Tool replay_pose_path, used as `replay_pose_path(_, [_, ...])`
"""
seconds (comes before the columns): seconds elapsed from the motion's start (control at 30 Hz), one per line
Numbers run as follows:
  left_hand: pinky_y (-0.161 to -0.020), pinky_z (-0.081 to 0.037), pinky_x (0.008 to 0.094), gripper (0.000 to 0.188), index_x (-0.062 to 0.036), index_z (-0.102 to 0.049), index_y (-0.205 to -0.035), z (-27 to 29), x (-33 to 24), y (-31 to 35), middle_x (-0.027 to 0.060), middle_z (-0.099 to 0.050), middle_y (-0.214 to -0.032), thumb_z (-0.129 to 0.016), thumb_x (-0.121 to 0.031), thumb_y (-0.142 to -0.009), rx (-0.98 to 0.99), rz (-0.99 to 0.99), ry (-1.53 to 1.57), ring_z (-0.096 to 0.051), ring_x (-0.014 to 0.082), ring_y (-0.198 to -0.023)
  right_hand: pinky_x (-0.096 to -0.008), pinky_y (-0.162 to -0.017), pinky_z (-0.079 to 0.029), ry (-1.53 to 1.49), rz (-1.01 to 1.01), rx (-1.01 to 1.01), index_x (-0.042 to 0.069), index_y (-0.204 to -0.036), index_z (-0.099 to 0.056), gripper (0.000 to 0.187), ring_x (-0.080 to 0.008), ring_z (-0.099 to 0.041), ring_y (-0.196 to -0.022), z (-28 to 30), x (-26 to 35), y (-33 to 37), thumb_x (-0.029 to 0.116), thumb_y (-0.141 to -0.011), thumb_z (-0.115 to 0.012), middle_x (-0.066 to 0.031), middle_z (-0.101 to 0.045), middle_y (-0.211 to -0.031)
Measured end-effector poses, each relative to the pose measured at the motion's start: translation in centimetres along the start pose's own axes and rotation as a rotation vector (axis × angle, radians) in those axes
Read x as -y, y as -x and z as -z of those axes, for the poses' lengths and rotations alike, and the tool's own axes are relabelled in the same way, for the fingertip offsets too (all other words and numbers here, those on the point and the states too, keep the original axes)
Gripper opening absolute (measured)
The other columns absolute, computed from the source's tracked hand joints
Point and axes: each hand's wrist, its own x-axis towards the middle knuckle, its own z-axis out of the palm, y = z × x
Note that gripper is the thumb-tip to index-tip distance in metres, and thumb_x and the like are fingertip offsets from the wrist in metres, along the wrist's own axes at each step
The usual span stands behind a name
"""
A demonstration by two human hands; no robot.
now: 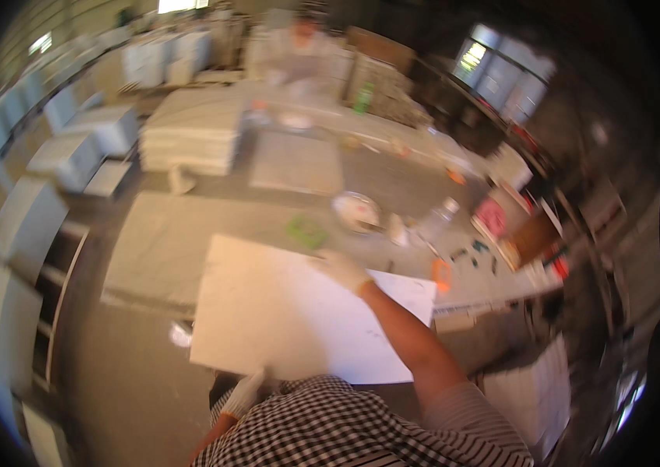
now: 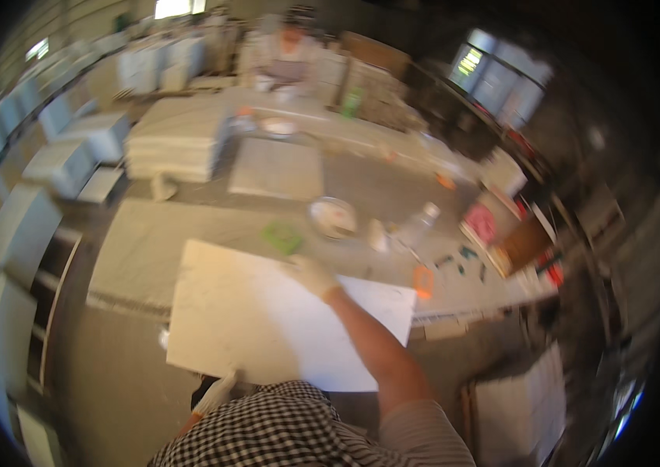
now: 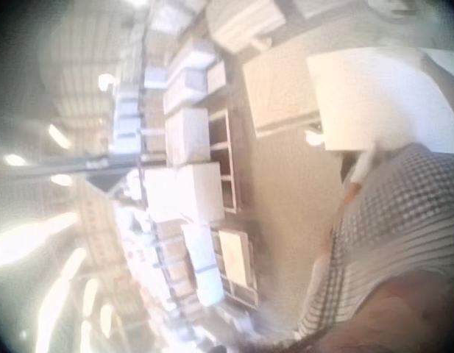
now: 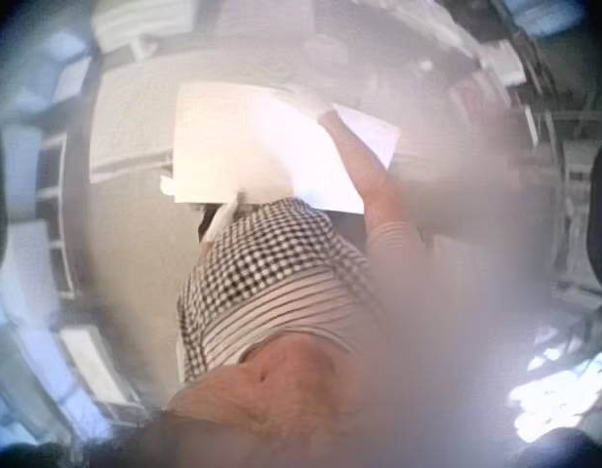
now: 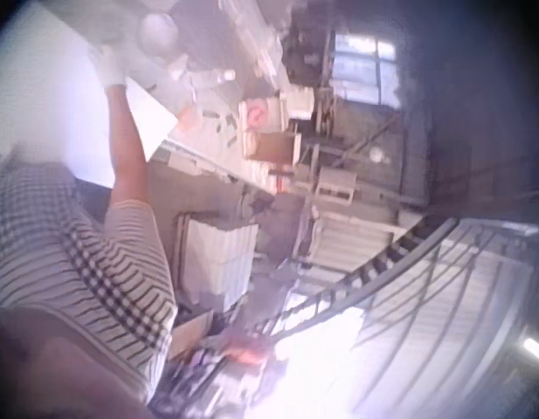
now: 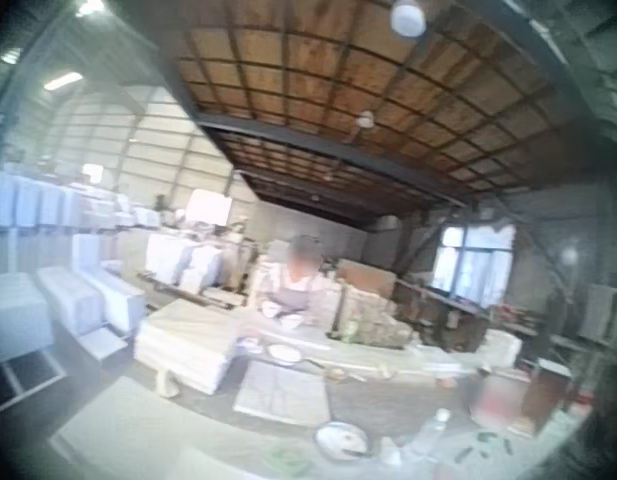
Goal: The person wipes a white rectangular panel with a green sponge, repeatedly dipping the sponge into a small bowl of liquid. They flip the panel to clean both sides and place it on a nearby rack. The person then picks up another panel and repeats the wiping process.
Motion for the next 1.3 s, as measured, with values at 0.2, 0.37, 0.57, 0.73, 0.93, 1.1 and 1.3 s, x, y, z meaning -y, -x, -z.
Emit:
replay_pose_path(0.2, [-0.109,-0.046,0.0481,0.085,0.0052,-0.038,-0.151,-2.1,-2.3,1.5,0.0213,-0.049,-0.149,-0.05,-0.062,-0.101,0.001,0.188,0.037,-0.054,0.0334,-0.129,-0.0485,-0.083,-0.054,0.102,-0.098,-0.003,0.001,-0.096,-0.076,0.068,-0.0387,-0.071,-0.094,-2.0,-1.7,-1.4,0.066,-0.09,-0.059,-0.0237,-0.073,-0.099])
replay_pose_path(0.37, [-0.116,-0.04,0.0437,0.069,0.0023,-0.036,-0.152,-5.5,-4.8,3.3,0.0212,-0.05,-0.149,-0.037,-0.052,-0.109,-0.232,0.376,0.137,-0.05,0.0288,-0.136,-0.0469,-0.086,-0.054,0.122,-0.06,-0.049,0.001,-0.097,-0.077,0.074,-0.0375,-0.071,-0.097,-4.1,-4.6,-3.0,0.072,-0.085,-0.058,-0.0227,-0.074,-0.101])
replay_pose_path(0.57, [-0.11,-0.043,0.0435,0.067,0.0036,-0.04,-0.148,-5.4,-4.6,3.0,0.0204,-0.055,-0.141,-0.04,-0.049,-0.107,-0.154,0.234,0.132,-0.053,0.0289,-0.129,-0.0469,-0.084,-0.055,0.028,-0.005,-0.248,0.003,-0.097,-0.078,0.068,-0.0368,-0.071,-0.093,-3.2,-2.5,-2.3,0.068,-0.086,-0.06,-0.0214,-0.075,-0.099])
replay_pose_path(0.73, [-0.106,-0.046,0.0433,0.065,0.0046,-0.043,-0.145,-4.2,-4.0,1.8,0.0197,-0.059,-0.134,-0.043,-0.047,-0.106,-0.164,-0.006,0.209,-0.057,0.029,-0.123,-0.0479,-0.081,-0.054,-0.048,-0.128,0.102,0.006,-0.099,-0.077,0.057,-0.0393,-0.071,-0.089,4.5,1.9,1.4,0.06,-0.093,-0.059,-0.0217,-0.074,-0.095])
replay_pose_path(0.93, [-0.106,-0.046,0.0436,0.061,0.0054,-0.045,-0.144,-4.2,-10.9,4.8,0.0191,-0.059,-0.134,-0.045,-0.043,-0.106,-0.206,-0.437,0.106,-0.056,0.0294,-0.123,-0.044,-0.068,-0.052,-0.065,-0.057,-0.278,0.005,-0.087,-0.074,0.036,-0.0353,-0.068,-0.075,13.5,8.1,5.8,0.04,-0.094,-0.069,-0.019,-0.072,-0.086])
replay_pose_path(1.1, [-0.112,-0.042,0.0443,0.054,0.0072,-0.046,-0.143,-4.9,-21.9,11.3,0.0168,-0.055,-0.144,-0.044,-0.035,-0.11,-0.248,-0.729,-0.089,-0.052,0.0288,-0.132,-0.0284,-0.055,-0.042,-0.636,-0.257,-0.393,0.003,-0.077,-0.068,0.033,-0.0107,-0.051,-0.058,18.3,13.6,8.6,0.032,-0.092,-0.073,-0.0019,-0.063,-0.07])
replay_pose_path(1.3, [-0.106,-0.046,0.041,0.054,0.0086,-0.051,-0.136,-7.8,-28.8,17.4,0.0151,-0.062,-0.132,-0.047,-0.038,-0.109,-0.27,-1.268,0.116,-0.06,0.0255,-0.12,-0.0244,-0.057,-0.037,-0.938,0.001,-0.633,0.002,-0.081,-0.063,0.029,-0.0032,-0.046,-0.067,16.1,16.4,10.3,0.024,-0.1,-0.066,0.0044,-0.055,-0.071])
